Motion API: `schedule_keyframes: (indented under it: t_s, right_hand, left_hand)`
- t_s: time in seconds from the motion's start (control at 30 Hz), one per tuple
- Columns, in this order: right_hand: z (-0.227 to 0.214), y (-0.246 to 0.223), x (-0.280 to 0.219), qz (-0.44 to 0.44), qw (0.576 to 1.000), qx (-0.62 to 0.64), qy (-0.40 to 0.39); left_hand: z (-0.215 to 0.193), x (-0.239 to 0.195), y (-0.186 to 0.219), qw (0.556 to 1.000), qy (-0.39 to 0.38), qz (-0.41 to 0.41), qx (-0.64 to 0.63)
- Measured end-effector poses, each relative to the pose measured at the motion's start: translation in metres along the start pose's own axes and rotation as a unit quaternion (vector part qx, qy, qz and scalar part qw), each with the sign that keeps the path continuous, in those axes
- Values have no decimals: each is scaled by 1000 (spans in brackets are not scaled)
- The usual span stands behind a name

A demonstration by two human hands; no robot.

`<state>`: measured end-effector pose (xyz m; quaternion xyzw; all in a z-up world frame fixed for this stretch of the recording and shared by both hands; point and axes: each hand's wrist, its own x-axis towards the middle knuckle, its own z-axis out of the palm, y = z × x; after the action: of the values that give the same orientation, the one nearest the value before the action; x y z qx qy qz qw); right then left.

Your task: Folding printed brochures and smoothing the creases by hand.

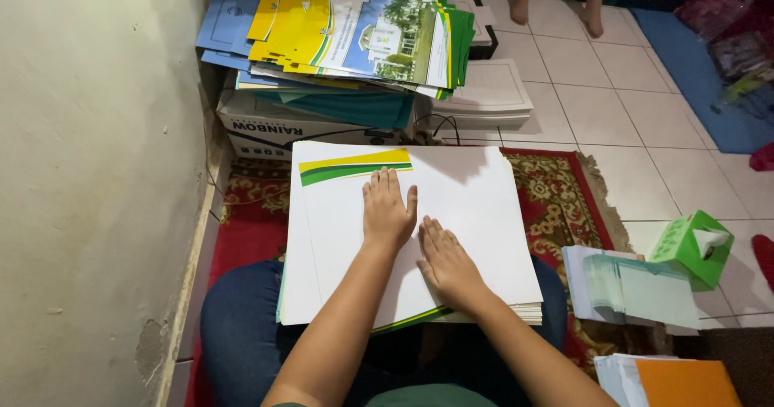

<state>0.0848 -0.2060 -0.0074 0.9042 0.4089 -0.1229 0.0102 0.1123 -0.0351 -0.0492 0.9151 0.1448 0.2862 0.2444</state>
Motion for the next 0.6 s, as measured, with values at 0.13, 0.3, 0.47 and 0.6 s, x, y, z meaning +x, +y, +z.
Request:
schedule_keyframes:
  t_s: [0.13,0.3,0.47,0.6]
  right_hand:
    - [10,9,8,-12,1000,-20,11]
    - [6,18,57,-26,998,-20,44]
    - [-3,30,132,-32,996,-8,87]
    - [11,60,206,-27,993,-51,105]
  left_hand:
    - [-4,0,3,1000,-4,-2,-11]
    - [6,0,-3,1000,13,7,-5]
    - [9,2,-3,999,32,5,6]
    - [6,3,-3,1000,27,-2,-10]
